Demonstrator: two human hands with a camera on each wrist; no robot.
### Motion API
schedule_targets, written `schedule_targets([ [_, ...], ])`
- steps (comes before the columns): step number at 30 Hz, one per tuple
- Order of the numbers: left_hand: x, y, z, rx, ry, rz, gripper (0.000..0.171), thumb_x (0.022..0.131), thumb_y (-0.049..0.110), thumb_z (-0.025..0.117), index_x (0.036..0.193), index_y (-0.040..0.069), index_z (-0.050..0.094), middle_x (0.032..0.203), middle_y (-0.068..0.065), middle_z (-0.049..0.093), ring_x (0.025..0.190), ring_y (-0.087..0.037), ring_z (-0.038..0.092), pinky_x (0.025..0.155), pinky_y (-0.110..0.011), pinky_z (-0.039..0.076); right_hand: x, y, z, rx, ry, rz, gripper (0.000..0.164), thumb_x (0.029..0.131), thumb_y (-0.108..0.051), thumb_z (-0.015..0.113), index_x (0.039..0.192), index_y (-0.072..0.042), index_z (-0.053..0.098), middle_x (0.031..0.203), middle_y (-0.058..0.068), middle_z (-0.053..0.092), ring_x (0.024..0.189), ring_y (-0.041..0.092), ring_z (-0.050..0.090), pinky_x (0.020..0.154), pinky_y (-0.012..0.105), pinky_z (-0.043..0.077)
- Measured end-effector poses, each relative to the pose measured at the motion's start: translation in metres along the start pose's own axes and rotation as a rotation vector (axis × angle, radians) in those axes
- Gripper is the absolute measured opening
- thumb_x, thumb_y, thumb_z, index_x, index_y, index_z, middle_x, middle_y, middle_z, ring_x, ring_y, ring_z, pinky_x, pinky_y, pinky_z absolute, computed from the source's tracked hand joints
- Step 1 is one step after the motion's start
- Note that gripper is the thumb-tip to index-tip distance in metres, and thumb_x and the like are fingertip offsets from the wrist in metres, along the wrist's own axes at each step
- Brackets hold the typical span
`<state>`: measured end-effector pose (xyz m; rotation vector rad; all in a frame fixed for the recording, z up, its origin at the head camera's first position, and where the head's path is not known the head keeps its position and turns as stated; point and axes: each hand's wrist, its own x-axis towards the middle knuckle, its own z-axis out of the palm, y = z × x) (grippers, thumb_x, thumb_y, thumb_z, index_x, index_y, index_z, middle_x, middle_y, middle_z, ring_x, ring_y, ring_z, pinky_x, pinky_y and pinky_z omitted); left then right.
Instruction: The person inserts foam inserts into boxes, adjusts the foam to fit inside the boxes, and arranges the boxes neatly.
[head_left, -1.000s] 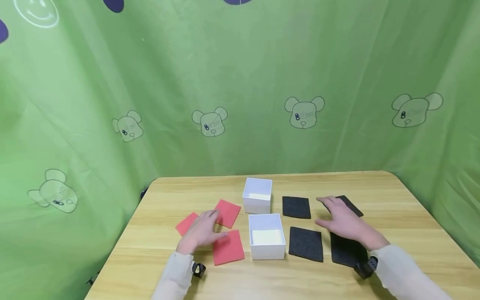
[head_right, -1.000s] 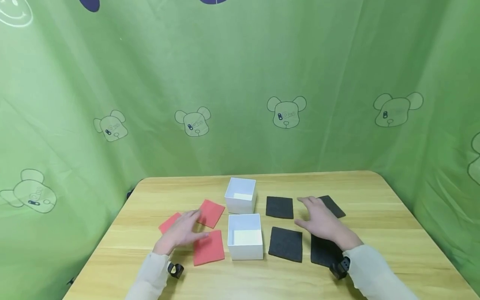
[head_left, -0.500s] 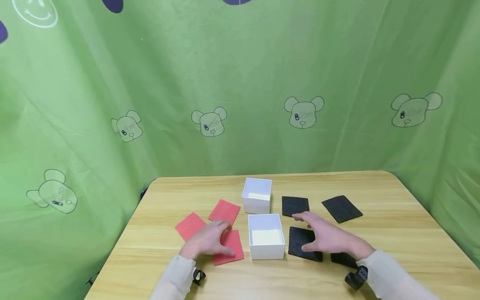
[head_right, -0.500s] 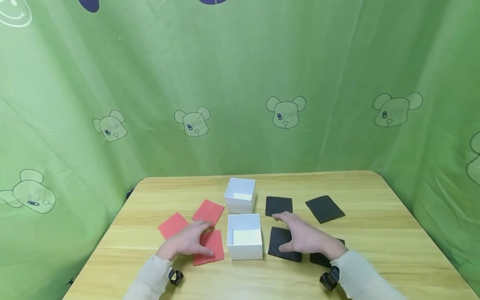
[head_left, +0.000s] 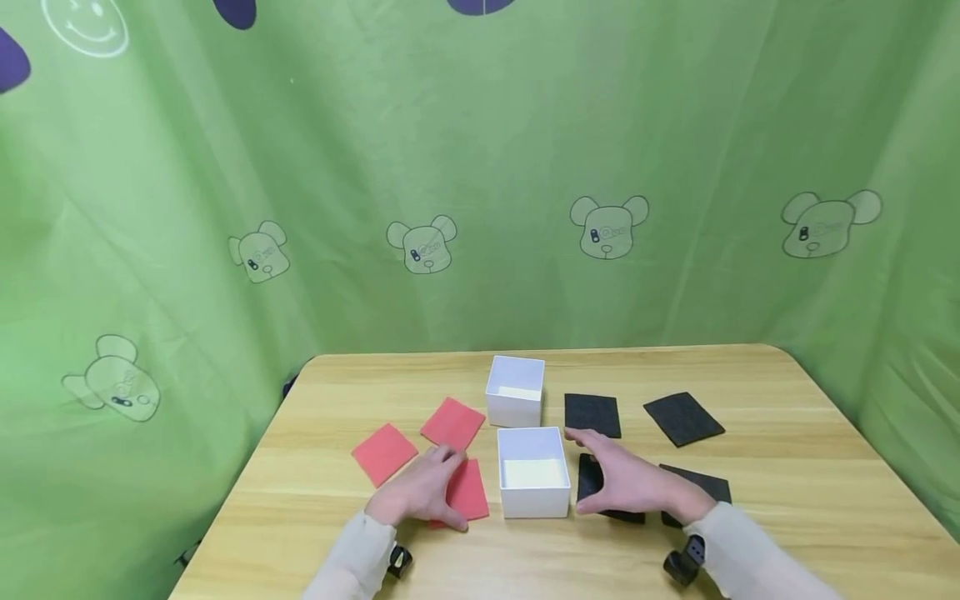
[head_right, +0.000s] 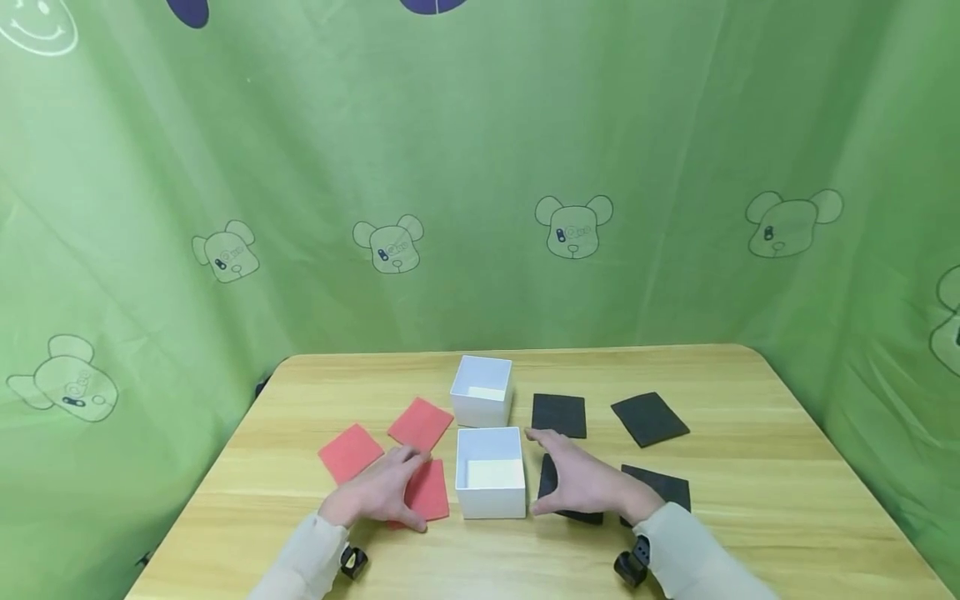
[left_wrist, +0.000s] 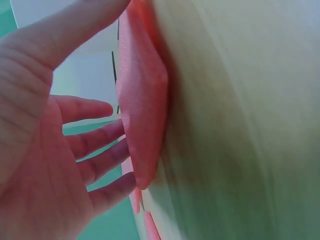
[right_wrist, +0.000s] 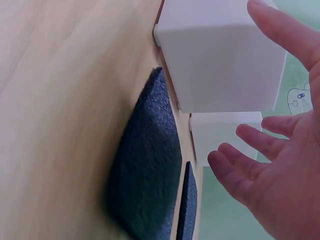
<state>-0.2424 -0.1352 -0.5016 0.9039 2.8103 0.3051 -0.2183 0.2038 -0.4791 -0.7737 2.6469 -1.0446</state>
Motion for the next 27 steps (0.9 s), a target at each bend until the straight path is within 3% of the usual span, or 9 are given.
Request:
schedule_targets([
  [9, -0.002, -0.001, 0.004, 0.03, 0.018, 0.026, 0.097, 0.061, 0.048, 0.083, 0.139, 0.006, 0.043, 0.131, -0.005, 0.046, 0.117, -0.021, 0.044, 0.099, -0.034, 0.041, 0.007, 0.004, 0.007, 0.087, 0.001, -0.015, 0.103, 0.072, -0.038, 0.081, 0.147, 0.001, 0.023, 0.146, 0.021, 0.031, 0.129, 0.038, 0.036, 0.1, 0.052, 0.037],
  [14, -0.002, -0.001, 0.002, 0.013, 0.02, 0.016, 0.096, 0.063, 0.044, 0.083, 0.141, 0.006, 0.04, 0.132, -0.005, 0.044, 0.117, -0.021, 0.044, 0.099, -0.035, 0.041, 0.01, 0.006, 0.009, 0.133, -0.004, 0.011, 0.105, 0.073, -0.039, 0.08, 0.148, 0.001, 0.019, 0.146, 0.02, 0.03, 0.13, 0.038, 0.035, 0.101, 0.053, 0.035],
  [27, -0.003, 0.0, 0.003, -0.074, 0.035, -0.008, 0.097, 0.066, 0.045, 0.079, 0.143, 0.004, 0.036, 0.132, -0.006, 0.041, 0.109, -0.015, 0.048, 0.096, -0.032, 0.043, 0.017, 0.015, 0.016, 0.149, -0.027, -0.034, 0.109, 0.074, -0.042, 0.079, 0.148, 0.005, 0.014, 0.142, 0.02, 0.036, 0.126, 0.034, 0.04, 0.1, 0.052, 0.037],
])
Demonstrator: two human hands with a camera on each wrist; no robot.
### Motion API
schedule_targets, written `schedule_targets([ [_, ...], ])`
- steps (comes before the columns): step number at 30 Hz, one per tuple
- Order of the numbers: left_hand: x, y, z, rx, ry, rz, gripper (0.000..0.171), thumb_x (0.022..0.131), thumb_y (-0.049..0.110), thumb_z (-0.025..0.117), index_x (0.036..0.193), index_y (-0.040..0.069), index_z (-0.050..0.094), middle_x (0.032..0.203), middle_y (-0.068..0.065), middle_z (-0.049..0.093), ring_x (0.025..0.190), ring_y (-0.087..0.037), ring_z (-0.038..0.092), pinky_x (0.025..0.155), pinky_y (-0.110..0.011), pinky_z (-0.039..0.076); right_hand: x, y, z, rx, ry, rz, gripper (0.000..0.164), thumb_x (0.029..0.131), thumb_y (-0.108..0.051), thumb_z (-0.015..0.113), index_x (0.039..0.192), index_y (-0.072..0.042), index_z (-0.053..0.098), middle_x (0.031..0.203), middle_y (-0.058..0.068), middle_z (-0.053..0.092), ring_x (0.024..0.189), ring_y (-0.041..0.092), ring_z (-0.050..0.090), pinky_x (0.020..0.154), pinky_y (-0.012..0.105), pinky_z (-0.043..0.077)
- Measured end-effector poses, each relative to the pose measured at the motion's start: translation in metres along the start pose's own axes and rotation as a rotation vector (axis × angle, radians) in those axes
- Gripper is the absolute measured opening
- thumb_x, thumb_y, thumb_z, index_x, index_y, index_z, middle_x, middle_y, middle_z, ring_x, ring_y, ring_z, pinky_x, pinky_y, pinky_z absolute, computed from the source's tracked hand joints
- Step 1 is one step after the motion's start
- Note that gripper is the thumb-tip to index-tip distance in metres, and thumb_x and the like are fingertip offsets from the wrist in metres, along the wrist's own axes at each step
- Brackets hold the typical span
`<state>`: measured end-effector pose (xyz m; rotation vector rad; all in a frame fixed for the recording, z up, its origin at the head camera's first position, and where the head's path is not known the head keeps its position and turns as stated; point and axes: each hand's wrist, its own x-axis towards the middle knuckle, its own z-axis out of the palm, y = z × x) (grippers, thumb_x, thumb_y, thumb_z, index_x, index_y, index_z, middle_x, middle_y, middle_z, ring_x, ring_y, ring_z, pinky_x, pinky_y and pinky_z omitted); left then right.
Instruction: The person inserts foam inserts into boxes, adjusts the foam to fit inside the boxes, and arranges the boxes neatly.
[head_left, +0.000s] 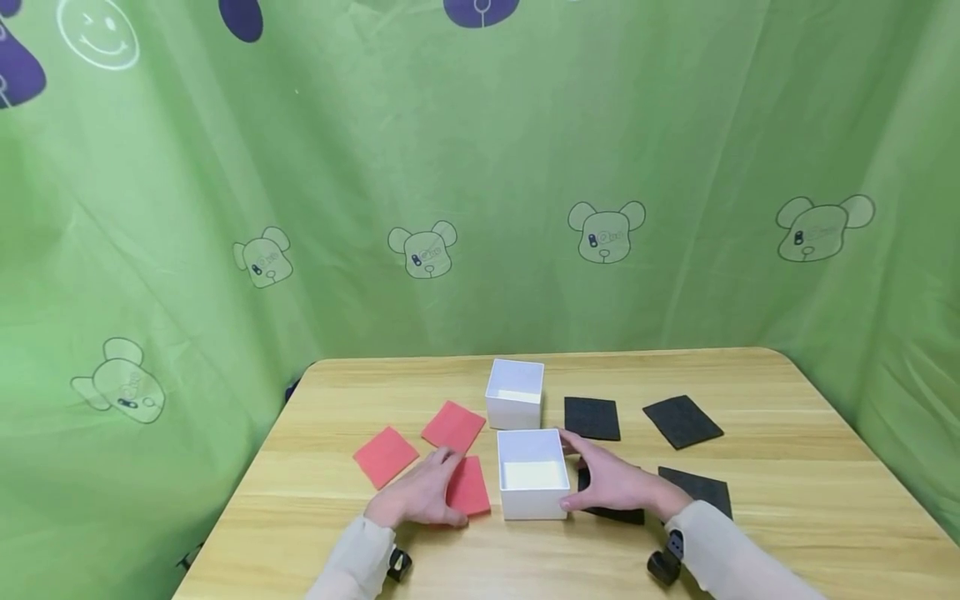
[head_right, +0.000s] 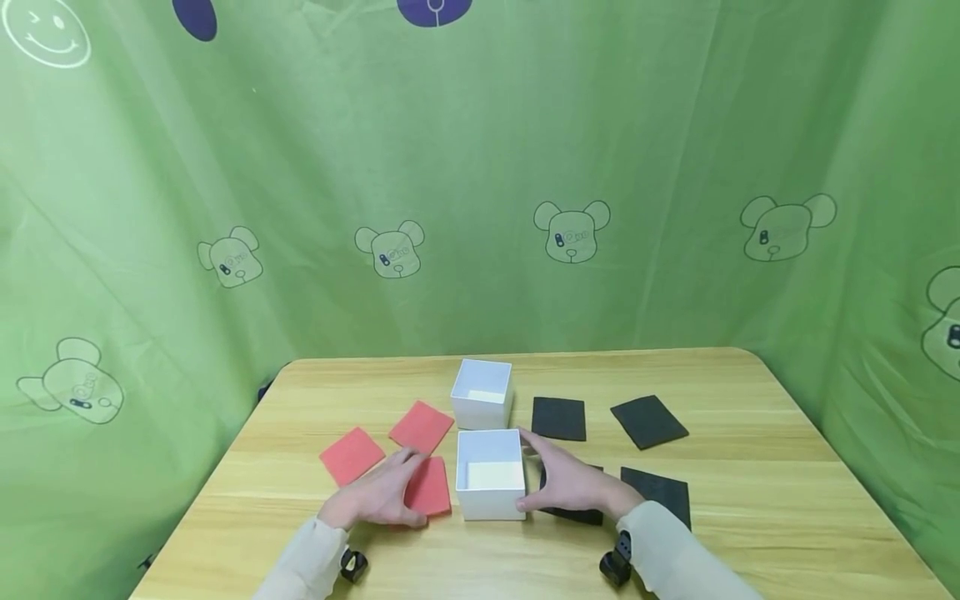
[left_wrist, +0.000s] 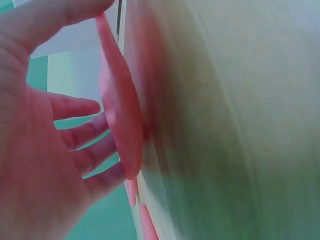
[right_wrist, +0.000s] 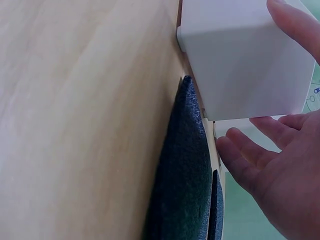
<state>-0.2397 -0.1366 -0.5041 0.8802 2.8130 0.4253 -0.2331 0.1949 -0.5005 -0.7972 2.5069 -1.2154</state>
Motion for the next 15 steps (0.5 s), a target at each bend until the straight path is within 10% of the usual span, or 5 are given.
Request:
schedule_targets([
  [15, -0.003, 0.001, -0.022, -0.183, 0.056, -0.061, 0.096, 0.073, 0.042, 0.074, 0.147, 0.004, 0.027, 0.149, -0.013, 0.027, 0.132, -0.03, 0.033, 0.101, -0.049, 0.037, -0.002, -0.002, 0.003, 0.023, -0.017, -0.01, 0.109, 0.075, -0.04, 0.079, 0.148, 0.004, 0.011, 0.146, 0.021, 0.031, 0.128, 0.035, 0.037, 0.101, 0.054, 0.035],
])
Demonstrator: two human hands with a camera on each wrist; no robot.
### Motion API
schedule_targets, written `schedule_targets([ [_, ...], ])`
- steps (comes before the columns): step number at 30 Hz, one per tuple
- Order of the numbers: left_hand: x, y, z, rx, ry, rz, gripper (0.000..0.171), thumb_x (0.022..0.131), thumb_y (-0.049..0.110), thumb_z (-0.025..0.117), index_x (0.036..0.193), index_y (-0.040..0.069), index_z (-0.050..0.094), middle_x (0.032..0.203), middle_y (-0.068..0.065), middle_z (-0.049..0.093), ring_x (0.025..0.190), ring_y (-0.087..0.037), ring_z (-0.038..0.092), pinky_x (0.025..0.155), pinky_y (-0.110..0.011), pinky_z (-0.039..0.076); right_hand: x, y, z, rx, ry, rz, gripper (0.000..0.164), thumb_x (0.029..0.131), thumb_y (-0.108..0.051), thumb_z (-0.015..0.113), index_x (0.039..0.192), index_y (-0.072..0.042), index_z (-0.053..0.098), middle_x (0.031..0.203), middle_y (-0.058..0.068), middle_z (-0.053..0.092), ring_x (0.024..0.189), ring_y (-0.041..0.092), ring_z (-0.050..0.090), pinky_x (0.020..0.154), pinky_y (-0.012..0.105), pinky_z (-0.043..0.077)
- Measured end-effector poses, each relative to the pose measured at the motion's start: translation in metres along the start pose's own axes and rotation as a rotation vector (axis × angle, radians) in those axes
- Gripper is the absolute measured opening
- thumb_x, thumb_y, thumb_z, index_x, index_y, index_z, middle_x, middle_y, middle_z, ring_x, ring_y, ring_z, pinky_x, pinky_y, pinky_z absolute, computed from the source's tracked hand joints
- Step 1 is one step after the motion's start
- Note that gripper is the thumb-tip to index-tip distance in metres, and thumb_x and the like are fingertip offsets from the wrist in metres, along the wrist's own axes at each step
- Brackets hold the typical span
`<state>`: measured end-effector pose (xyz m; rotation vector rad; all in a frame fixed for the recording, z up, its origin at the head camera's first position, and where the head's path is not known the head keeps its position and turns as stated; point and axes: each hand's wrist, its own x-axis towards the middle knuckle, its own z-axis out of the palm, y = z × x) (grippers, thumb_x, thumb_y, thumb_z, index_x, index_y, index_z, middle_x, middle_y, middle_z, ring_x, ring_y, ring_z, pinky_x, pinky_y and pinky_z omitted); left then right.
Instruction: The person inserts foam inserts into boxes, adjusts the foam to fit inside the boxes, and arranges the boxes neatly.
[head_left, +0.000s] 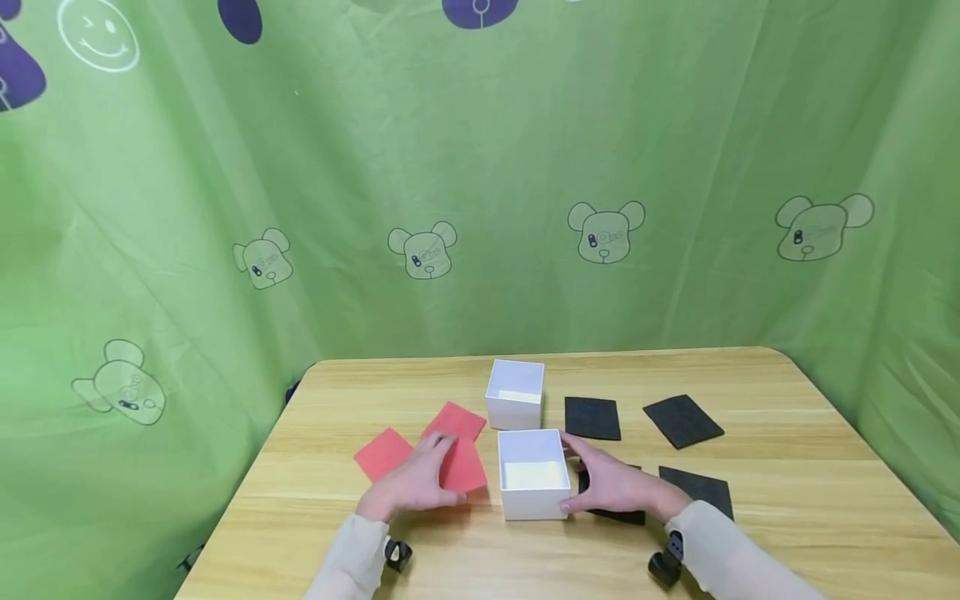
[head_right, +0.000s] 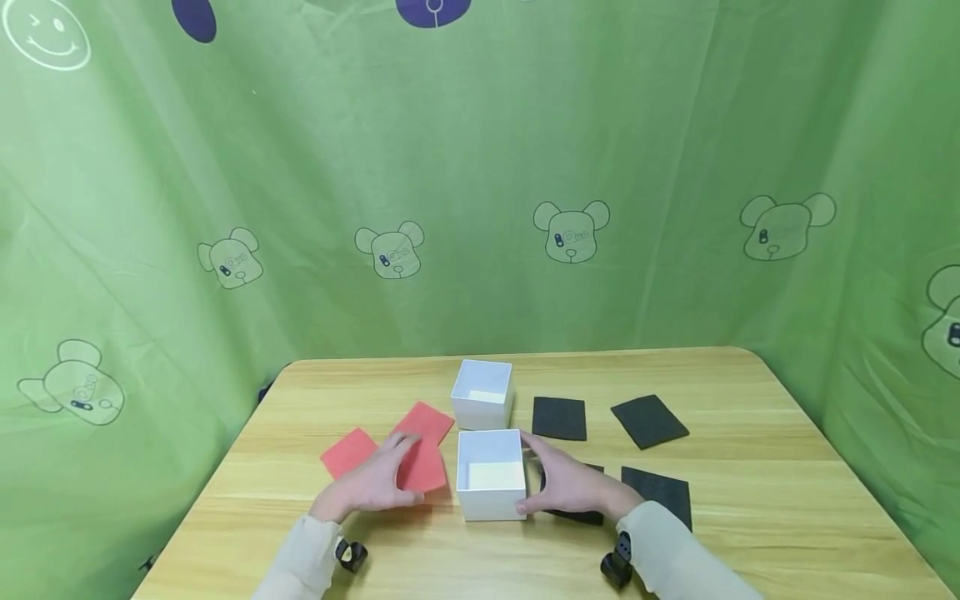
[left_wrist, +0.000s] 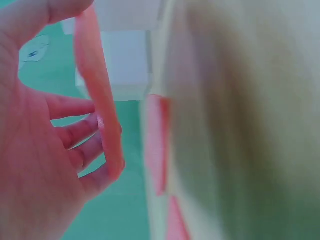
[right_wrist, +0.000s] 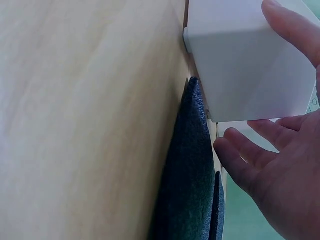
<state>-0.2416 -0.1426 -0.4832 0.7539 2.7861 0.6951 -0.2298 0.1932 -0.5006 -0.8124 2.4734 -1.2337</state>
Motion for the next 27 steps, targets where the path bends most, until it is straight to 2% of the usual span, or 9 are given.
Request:
schedule_targets([
  [6, 0.0, 0.012, -0.019, -0.04, 0.041, 0.039, 0.092, 0.076, 0.042, 0.07, 0.148, 0.006, 0.026, 0.152, -0.013, 0.024, 0.137, -0.031, 0.025, 0.101, -0.054, 0.035, 0.001, 0.002, -0.001, -0.012, -0.005, 0.006, 0.107, 0.075, -0.04, 0.078, 0.149, 0.001, 0.013, 0.145, 0.021, 0.032, 0.126, 0.037, 0.039, 0.1, 0.055, 0.035],
  [11, 0.003, 0.028, -0.031, -0.036, 0.071, 0.08, 0.089, 0.078, 0.042, 0.068, 0.148, 0.007, 0.026, 0.153, -0.008, 0.024, 0.138, -0.027, 0.023, 0.105, -0.049, 0.032, 0.001, 0.003, 0.0, -0.027, 0.001, 0.01, 0.108, 0.074, -0.04, 0.079, 0.149, 0.001, 0.013, 0.144, 0.021, 0.034, 0.125, 0.036, 0.041, 0.099, 0.053, 0.037],
  [14, 0.007, 0.037, -0.033, -0.012, 0.087, 0.115, 0.087, 0.078, 0.043, 0.067, 0.148, 0.008, 0.028, 0.152, -0.006, 0.027, 0.139, -0.026, 0.023, 0.105, -0.046, 0.033, 0.001, 0.003, 0.001, -0.022, 0.001, 0.006, 0.11, 0.073, -0.038, 0.08, 0.149, 0.002, 0.012, 0.144, 0.022, 0.033, 0.126, 0.037, 0.039, 0.1, 0.054, 0.035],
  [19, 0.014, 0.052, -0.033, 0.03, 0.106, 0.167, 0.086, 0.077, 0.043, 0.067, 0.147, 0.009, 0.03, 0.148, -0.004, 0.032, 0.133, -0.023, 0.032, 0.102, -0.043, 0.038, 0.003, 0.005, 0.002, -0.024, 0.002, -0.001, 0.111, 0.072, -0.038, 0.081, 0.149, 0.002, 0.011, 0.146, 0.022, 0.032, 0.128, 0.036, 0.038, 0.102, 0.055, 0.033],
  [23, 0.019, 0.062, -0.032, 0.036, 0.095, 0.197, 0.086, 0.077, 0.042, 0.068, 0.147, 0.009, 0.03, 0.147, -0.002, 0.032, 0.13, -0.019, 0.035, 0.1, -0.041, 0.039, 0.004, 0.007, 0.002, -0.014, 0.001, 0.01, 0.112, 0.071, -0.039, 0.082, 0.149, 0.001, 0.012, 0.145, 0.02, 0.033, 0.126, 0.036, 0.04, 0.102, 0.054, 0.033],
  [27, 0.022, 0.069, -0.031, 0.054, 0.068, 0.21, 0.088, 0.077, 0.042, 0.069, 0.148, 0.009, 0.028, 0.149, -0.005, 0.03, 0.134, -0.021, 0.031, 0.103, -0.042, 0.036, 0.004, 0.008, 0.001, 0.027, -0.008, 0.01, 0.111, 0.071, -0.037, 0.082, 0.149, 0.0, 0.012, 0.146, 0.02, 0.033, 0.126, 0.035, 0.041, 0.102, 0.053, 0.034],
])
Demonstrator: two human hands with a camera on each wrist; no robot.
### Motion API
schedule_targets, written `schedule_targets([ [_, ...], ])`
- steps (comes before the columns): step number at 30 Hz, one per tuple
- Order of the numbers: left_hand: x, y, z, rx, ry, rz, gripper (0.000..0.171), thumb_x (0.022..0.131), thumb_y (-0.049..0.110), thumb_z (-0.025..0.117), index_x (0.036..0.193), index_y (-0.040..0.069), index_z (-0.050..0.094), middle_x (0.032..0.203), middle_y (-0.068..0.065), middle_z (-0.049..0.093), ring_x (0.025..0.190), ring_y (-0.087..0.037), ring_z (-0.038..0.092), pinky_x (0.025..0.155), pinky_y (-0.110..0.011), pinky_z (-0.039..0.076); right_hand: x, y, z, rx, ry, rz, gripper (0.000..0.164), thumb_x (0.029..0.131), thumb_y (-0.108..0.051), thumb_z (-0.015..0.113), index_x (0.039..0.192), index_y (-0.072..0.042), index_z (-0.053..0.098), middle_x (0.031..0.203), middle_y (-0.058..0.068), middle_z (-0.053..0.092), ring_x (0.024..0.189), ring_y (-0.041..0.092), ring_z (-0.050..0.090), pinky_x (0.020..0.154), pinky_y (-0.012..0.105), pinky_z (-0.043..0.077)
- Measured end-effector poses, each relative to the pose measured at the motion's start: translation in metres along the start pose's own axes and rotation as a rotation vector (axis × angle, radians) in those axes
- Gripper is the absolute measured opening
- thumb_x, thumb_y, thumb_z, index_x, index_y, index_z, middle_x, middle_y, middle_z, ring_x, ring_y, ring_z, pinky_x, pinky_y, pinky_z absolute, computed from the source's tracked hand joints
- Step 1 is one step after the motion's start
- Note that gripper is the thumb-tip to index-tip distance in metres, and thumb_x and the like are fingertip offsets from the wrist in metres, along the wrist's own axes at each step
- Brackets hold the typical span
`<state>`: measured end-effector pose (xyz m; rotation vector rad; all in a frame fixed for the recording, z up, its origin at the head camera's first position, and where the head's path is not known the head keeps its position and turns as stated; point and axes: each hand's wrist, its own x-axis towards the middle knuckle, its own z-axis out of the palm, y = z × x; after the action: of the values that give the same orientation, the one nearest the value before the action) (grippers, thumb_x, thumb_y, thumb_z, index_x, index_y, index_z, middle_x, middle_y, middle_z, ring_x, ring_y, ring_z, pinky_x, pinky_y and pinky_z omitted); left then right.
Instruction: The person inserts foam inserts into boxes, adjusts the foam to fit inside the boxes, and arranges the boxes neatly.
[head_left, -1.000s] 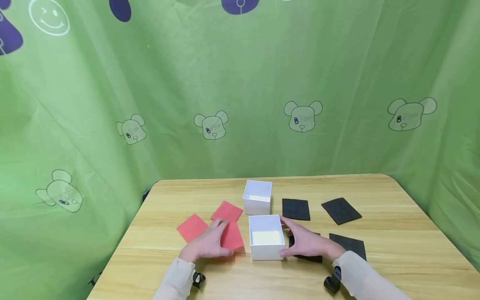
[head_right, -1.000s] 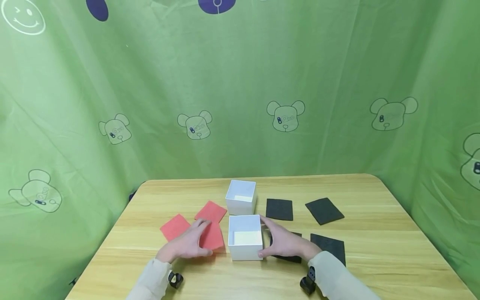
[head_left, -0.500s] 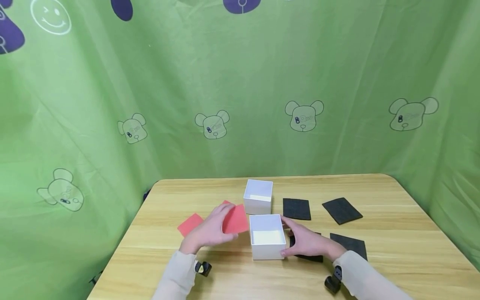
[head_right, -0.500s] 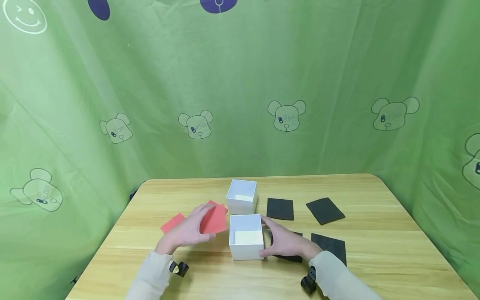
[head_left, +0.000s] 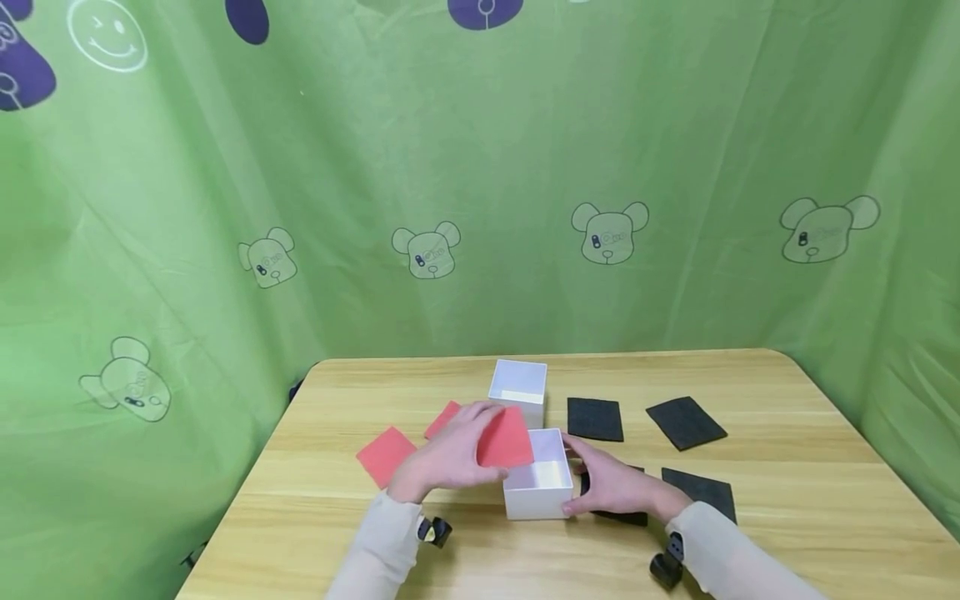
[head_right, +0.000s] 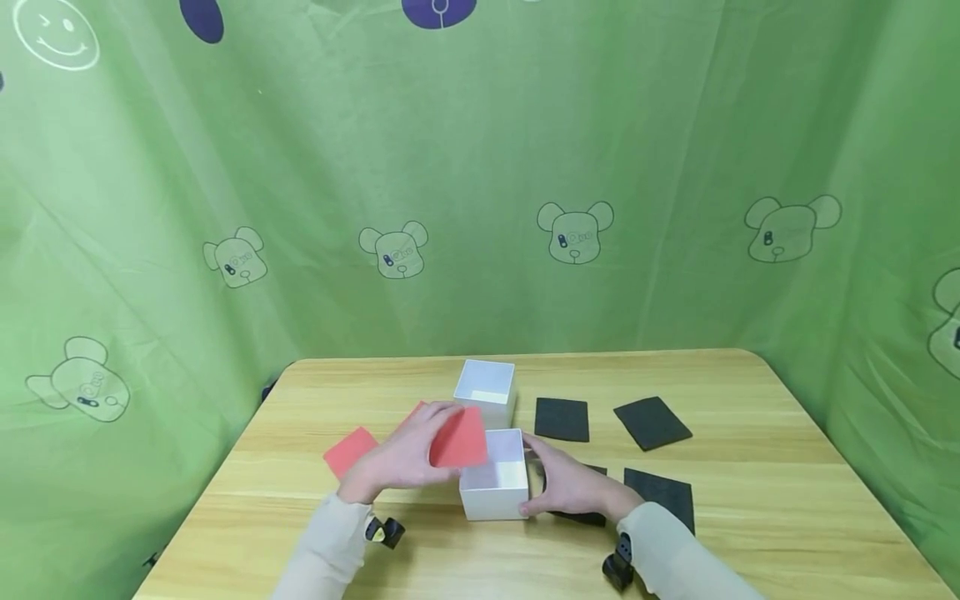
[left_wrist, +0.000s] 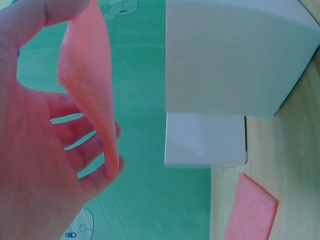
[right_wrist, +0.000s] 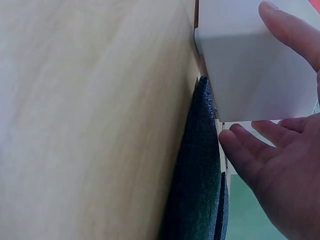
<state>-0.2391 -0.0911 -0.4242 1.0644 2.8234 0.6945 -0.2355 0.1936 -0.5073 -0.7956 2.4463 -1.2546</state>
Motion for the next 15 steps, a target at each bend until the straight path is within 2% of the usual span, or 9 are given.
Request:
schedule_targets([
  [5, 0.005, 0.005, 0.005, 0.035, -0.025, 0.014, 0.089, 0.078, 0.043, 0.069, 0.148, 0.008, 0.027, 0.151, -0.007, 0.027, 0.136, -0.023, 0.028, 0.105, -0.044, 0.033, 0.0, 0.001, 0.0, 0.024, -0.005, -0.019, 0.112, 0.071, -0.035, 0.083, 0.15, -0.001, 0.012, 0.147, 0.019, 0.031, 0.128, 0.034, 0.04, 0.103, 0.052, 0.034],
  [9, 0.008, 0.007, 0.009, 0.049, -0.026, 0.033, 0.088, 0.077, 0.046, 0.069, 0.147, 0.009, 0.03, 0.149, -0.004, 0.031, 0.134, -0.021, 0.031, 0.103, -0.041, 0.037, 0.0, 0.001, 0.0, 0.037, -0.002, -0.029, 0.111, 0.07, -0.034, 0.083, 0.149, -0.001, 0.013, 0.148, 0.019, 0.029, 0.129, 0.035, 0.038, 0.104, 0.052, 0.033],
  [15, 0.014, 0.011, 0.016, 0.101, -0.037, 0.029, 0.088, 0.076, 0.051, 0.068, 0.147, 0.013, 0.033, 0.146, 0.0, 0.035, 0.128, -0.017, 0.036, 0.097, -0.036, 0.042, 0.001, 0.004, 0.0, 0.034, 0.001, -0.026, 0.11, 0.07, -0.035, 0.083, 0.149, -0.002, 0.015, 0.149, 0.019, 0.029, 0.129, 0.036, 0.038, 0.104, 0.051, 0.033],
])
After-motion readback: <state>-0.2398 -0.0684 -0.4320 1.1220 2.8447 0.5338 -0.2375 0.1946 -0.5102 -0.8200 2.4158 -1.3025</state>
